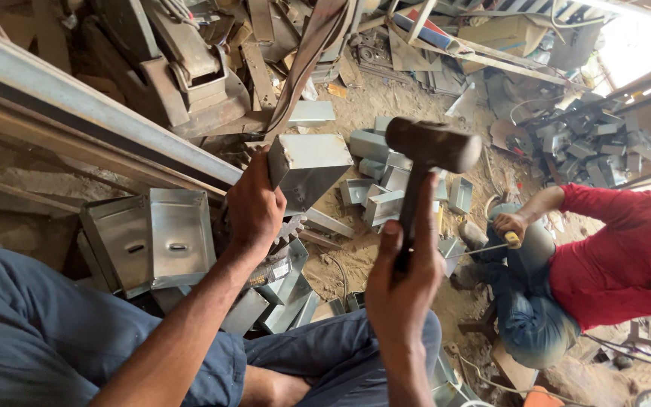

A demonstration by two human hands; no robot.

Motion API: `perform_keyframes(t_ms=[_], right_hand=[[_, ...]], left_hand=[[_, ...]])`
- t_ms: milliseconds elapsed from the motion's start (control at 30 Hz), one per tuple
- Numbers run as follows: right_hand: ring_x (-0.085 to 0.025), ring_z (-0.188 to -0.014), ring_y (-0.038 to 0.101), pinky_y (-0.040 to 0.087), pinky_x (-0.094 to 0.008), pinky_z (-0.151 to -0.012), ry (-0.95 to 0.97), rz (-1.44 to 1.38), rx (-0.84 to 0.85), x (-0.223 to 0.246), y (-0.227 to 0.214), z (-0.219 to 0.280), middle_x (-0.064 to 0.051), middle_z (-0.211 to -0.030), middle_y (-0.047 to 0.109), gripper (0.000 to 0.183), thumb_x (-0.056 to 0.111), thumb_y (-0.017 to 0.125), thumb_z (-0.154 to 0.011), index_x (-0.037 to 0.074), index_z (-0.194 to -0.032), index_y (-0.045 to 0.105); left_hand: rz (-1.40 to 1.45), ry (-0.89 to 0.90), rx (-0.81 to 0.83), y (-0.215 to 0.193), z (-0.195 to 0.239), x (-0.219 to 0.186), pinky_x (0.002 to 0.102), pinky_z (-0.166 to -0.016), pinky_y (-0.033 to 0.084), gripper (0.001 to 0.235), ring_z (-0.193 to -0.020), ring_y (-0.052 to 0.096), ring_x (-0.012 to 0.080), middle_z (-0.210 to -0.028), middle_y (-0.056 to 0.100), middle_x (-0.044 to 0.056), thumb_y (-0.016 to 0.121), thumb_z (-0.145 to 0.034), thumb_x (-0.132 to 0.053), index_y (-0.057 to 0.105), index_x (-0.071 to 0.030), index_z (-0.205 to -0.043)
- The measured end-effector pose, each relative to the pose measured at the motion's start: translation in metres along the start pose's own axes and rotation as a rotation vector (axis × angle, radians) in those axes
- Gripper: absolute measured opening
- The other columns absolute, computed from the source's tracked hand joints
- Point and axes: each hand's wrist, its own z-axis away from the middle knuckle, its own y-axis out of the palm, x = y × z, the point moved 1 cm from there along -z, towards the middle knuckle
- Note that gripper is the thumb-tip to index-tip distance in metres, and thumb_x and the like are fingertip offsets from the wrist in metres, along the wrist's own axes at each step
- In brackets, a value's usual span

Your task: The person uses a hammer to shape and flatten the edges of metal boxes by striking them against a metal base while sitting on the floor.

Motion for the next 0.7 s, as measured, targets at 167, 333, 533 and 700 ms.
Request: perform_keyframes(t_ms=[167,333,533,700], right_hand=[[-0.008,-0.045,0.042,0.033,-0.032,-0.041,0.170,-0.025,0.153,-0.040,0.041,0.037,-0.005,-0.072,0.067,0.057,0.017,0.052,-0.105,0.010,-0.160,0.038],[-0.007,-0.054,0.034,0.033,-0.030,-0.044,0.343,-0.175,0.191,-0.066,0.063,0.109,-0.002,-0.076,0.062,0.059,0.019,0.058,-0.105,0.015,-0.162,0.041],[-0.006,-0.044,0.034,0.028,-0.024,-0.038,1.155,-0.679,0.218,-0.077,0.079,0.150,0.001,-0.063,0.044,0.066,0.019,0.056,-0.099,0.032,-0.161,0.035],[-0.006,-0.044,0.032,0.026,-0.024,-0.037,1.209,-0.752,0.177,-0.086,0.077,0.141,0.000,-0.066,0.046,0.065,0.019,0.055,-0.099,0.036,-0.159,0.037]], left_hand=[[-0.038,-0.055,0.022,0.002,-0.002,0.000,0.050,-0.070,0.060,0.040,-0.083,0.071,0.0436,-0.097,0.068,0.025,0.059,-0.088,0.005,0.053,0.005,-0.127],[0.023,-0.042,0.033,0.001,0.004,0.002,0.044,-0.065,0.062,0.034,-0.081,0.074,0.0360,-0.095,0.070,0.021,0.059,-0.094,0.006,0.053,0.002,-0.126],[0.121,-0.246,0.129,0.005,-0.017,0.021,0.041,-0.066,0.061,0.041,-0.087,0.073,0.0352,-0.109,0.067,0.023,0.053,-0.095,0.003,0.045,0.005,-0.136],[-0.002,-0.018,0.403,0.002,-0.048,0.071,0.051,-0.092,0.053,0.049,-0.112,0.063,0.0433,-0.126,0.058,0.029,0.065,-0.096,-0.008,0.043,0.006,-0.138]])
